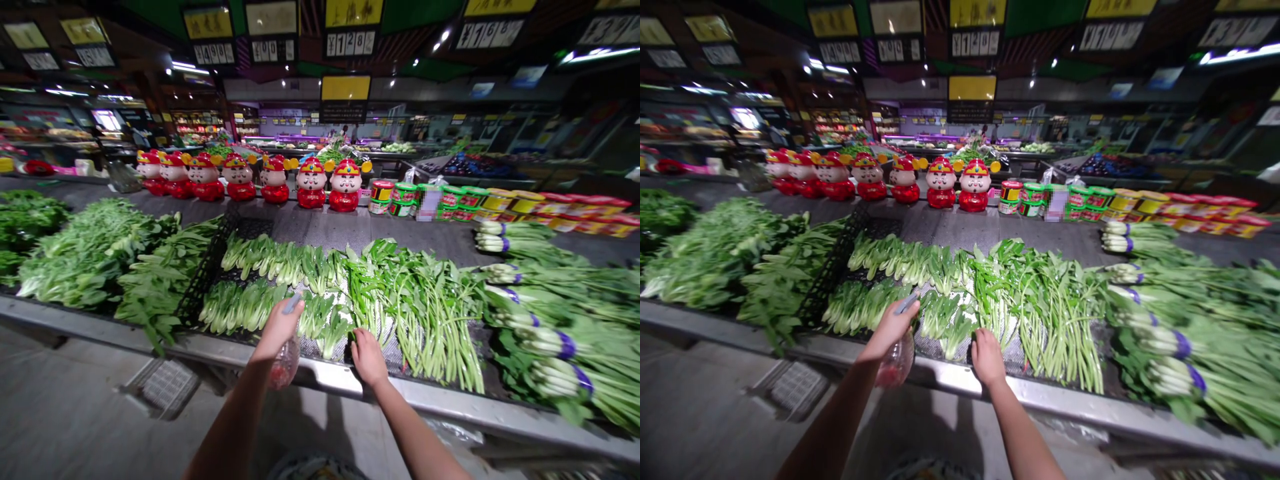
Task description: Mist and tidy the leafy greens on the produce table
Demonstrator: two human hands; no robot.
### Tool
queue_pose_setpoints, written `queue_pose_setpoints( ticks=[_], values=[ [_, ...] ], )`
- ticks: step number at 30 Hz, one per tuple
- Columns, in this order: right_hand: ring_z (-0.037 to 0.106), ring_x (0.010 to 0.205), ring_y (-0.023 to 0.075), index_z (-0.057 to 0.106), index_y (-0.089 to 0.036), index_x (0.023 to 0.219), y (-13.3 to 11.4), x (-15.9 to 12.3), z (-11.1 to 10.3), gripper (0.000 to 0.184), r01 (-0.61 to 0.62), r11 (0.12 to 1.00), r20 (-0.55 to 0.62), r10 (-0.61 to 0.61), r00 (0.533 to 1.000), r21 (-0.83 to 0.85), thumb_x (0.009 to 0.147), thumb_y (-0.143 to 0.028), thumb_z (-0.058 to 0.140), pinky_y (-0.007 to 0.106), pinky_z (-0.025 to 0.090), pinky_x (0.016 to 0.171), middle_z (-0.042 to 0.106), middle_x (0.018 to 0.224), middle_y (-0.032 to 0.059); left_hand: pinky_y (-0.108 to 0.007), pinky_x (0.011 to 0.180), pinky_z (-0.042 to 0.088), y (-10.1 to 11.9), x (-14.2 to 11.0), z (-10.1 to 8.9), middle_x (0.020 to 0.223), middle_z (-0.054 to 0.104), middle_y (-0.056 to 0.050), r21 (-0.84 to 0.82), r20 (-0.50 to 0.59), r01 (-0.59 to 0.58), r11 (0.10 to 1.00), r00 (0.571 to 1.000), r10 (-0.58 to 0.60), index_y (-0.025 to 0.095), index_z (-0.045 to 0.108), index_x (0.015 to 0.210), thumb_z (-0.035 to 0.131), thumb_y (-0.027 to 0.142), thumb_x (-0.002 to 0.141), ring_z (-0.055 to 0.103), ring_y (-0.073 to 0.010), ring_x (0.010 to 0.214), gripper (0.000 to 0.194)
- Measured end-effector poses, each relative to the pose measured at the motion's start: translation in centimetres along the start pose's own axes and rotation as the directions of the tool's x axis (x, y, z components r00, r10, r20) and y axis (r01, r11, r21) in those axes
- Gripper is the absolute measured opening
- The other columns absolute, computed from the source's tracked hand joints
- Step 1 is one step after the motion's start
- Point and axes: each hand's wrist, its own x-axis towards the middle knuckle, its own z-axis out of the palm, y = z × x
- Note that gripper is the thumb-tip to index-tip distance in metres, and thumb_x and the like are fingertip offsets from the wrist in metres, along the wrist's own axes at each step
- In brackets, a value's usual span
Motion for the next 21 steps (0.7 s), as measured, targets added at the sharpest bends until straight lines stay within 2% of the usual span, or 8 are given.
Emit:
queue_pose_setpoints(
  ticks=[3,5,11,16,21],
  values=[
    [0.052,0.126,0.0265,0.059,-0.015,0.128,0.1,0.1,0.2,0.043,0.004,1.000,-0.006,-0.004,1.000,0.000,0.097,-0.028,0.033,0.039,0.036,0.111,0.058,0.133,0.0141,-0.027,0.057,0.043,-0.1,0.3,0.1,0.060,0.057,0.002,0.029,0.024,-0.007,1.000,1.000,0.006,0.020,0.063,0.068,0.052,0.046,0.085,0.056,-0.0165,0.061,0.033],
    [0.052,0.126,0.0271,0.060,-0.015,0.128,0.2,0.1,0.2,0.043,0.006,1.000,-0.008,-0.006,1.000,0.004,0.096,-0.028,0.033,0.040,0.036,0.111,0.059,0.132,0.0145,-0.028,0.058,0.044,-0.1,0.3,0.0,0.063,0.060,0.001,0.036,0.002,-0.017,0.999,1.000,0.016,0.020,0.064,0.070,0.052,0.045,0.086,0.057,-0.0171,0.062,0.032],
    [0.051,0.127,0.0268,0.060,-0.015,0.128,0.3,0.2,0.4,0.044,0.007,1.000,-0.009,-0.007,1.000,0.001,0.096,-0.028,0.032,0.040,0.036,0.112,0.059,0.132,0.0146,-0.031,0.071,0.048,0.6,0.8,-0.8,0.085,0.070,-0.005,0.036,-0.055,-0.093,0.995,0.994,0.095,0.018,0.070,0.094,0.050,0.048,0.088,0.063,-0.0199,0.077,0.037],
    [0.052,0.127,0.0262,0.059,-0.014,0.128,0.3,0.2,0.4,0.044,-0.001,1.000,-0.006,0.001,1.000,-0.012,0.097,-0.029,0.031,0.038,0.036,0.112,0.059,0.133,0.0146,-0.031,0.072,0.047,1.2,1.6,-2.4,0.086,0.070,-0.006,0.127,-0.046,-0.100,0.987,0.993,0.106,0.018,0.069,0.090,0.048,0.046,0.089,0.063,-0.0202,0.079,0.035],
    [0.053,0.125,0.0261,0.060,-0.016,0.126,0.3,0.2,0.4,0.043,-0.007,1.000,-0.024,0.007,1.000,0.000,0.096,-0.029,0.034,0.039,0.038,0.110,0.060,0.131,0.0138,-0.029,0.066,0.044,0.3,2.0,-4.3,0.079,0.068,-0.004,0.208,-0.060,-0.045,0.977,0.996,0.059,0.019,0.068,0.081,0.049,0.043,0.087,0.062,-0.0200,0.074,0.031]
  ],
)
